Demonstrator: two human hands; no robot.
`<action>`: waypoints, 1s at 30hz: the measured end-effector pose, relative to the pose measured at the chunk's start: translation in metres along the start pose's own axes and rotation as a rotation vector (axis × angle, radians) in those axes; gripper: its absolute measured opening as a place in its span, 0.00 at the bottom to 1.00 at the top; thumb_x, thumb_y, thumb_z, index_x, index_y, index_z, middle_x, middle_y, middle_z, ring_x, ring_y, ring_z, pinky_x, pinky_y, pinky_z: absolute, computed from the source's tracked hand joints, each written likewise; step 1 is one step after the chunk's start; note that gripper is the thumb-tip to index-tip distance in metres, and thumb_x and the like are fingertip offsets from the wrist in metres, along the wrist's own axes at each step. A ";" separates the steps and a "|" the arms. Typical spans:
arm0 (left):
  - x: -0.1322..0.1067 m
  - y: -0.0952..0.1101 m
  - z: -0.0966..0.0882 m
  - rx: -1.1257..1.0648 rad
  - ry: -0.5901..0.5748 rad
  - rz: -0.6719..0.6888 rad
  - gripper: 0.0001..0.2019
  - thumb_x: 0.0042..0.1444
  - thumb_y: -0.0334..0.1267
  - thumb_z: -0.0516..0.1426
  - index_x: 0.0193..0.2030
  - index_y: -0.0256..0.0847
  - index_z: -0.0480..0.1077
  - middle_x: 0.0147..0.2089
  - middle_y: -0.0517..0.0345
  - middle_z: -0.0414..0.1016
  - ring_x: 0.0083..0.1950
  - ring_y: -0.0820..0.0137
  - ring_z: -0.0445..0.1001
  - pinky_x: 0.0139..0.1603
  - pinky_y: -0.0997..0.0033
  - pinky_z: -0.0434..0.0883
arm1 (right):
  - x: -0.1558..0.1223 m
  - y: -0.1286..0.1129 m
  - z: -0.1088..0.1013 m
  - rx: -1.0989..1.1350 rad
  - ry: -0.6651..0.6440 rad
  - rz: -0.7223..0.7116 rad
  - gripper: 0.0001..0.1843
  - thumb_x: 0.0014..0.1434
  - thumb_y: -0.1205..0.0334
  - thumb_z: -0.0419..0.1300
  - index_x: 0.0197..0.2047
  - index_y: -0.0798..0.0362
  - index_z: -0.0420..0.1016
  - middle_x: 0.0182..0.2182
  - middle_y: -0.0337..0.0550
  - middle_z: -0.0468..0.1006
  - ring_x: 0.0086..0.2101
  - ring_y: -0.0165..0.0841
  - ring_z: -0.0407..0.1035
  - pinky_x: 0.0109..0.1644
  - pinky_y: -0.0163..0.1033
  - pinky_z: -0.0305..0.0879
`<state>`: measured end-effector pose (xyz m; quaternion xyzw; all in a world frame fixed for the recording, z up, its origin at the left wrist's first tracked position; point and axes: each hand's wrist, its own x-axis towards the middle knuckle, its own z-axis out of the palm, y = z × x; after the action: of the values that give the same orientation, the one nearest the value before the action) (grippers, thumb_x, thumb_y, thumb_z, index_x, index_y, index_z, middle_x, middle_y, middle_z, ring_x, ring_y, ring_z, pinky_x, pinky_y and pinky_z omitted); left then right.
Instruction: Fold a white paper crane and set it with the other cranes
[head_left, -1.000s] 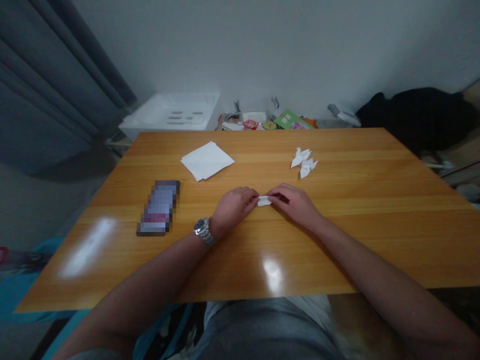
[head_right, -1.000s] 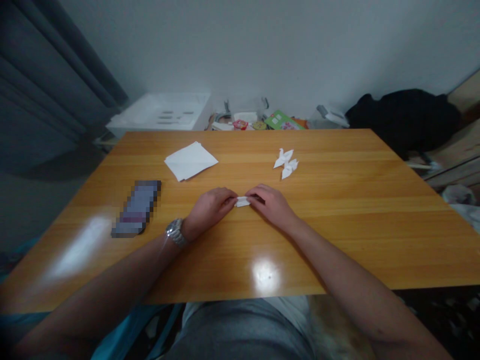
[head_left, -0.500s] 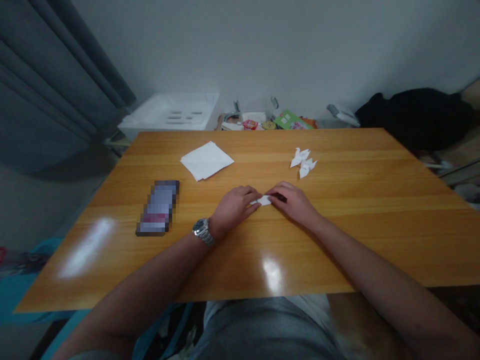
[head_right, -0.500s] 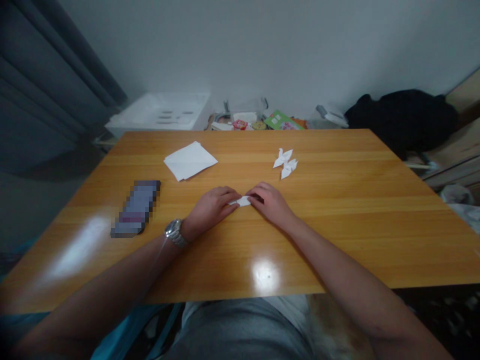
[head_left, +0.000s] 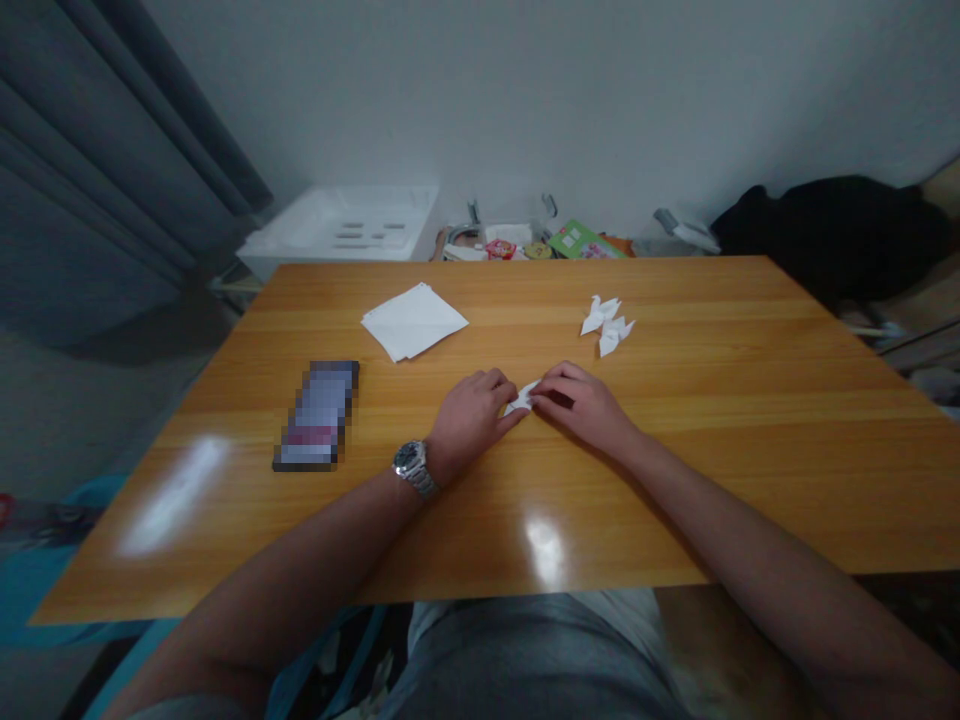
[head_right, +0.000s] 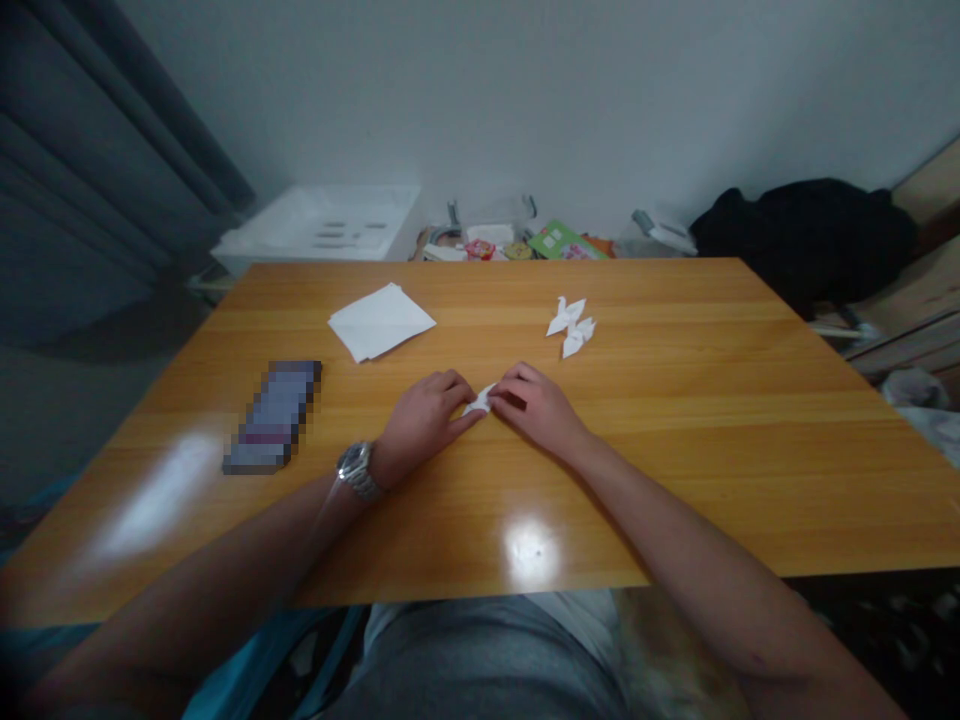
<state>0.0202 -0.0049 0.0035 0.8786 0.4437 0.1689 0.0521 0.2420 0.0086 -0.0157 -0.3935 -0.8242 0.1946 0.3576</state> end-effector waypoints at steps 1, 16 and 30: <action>0.000 0.001 0.000 0.001 0.001 -0.007 0.13 0.68 0.47 0.57 0.44 0.40 0.74 0.45 0.51 0.74 0.45 0.62 0.73 0.46 0.62 0.70 | 0.000 0.000 0.001 0.008 -0.022 -0.015 0.06 0.66 0.61 0.62 0.42 0.51 0.81 0.38 0.45 0.76 0.39 0.37 0.73 0.44 0.43 0.70; -0.001 -0.005 0.008 -0.087 0.091 -0.061 0.17 0.65 0.51 0.58 0.49 0.39 0.74 0.48 0.50 0.73 0.48 0.61 0.72 0.50 0.60 0.71 | -0.001 0.006 0.004 0.001 -0.040 0.074 0.12 0.61 0.60 0.68 0.48 0.51 0.80 0.42 0.47 0.78 0.40 0.37 0.73 0.44 0.44 0.72; 0.000 -0.006 0.012 -0.172 0.112 -0.009 0.15 0.66 0.45 0.59 0.56 0.41 0.72 0.51 0.50 0.73 0.50 0.62 0.73 0.53 0.60 0.72 | -0.002 0.007 0.006 -0.004 0.001 0.080 0.11 0.61 0.58 0.68 0.46 0.51 0.82 0.42 0.48 0.77 0.38 0.37 0.73 0.42 0.44 0.73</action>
<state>0.0195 -0.0004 -0.0091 0.8579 0.4337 0.2552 0.1034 0.2417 0.0107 -0.0251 -0.4270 -0.8081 0.2069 0.3489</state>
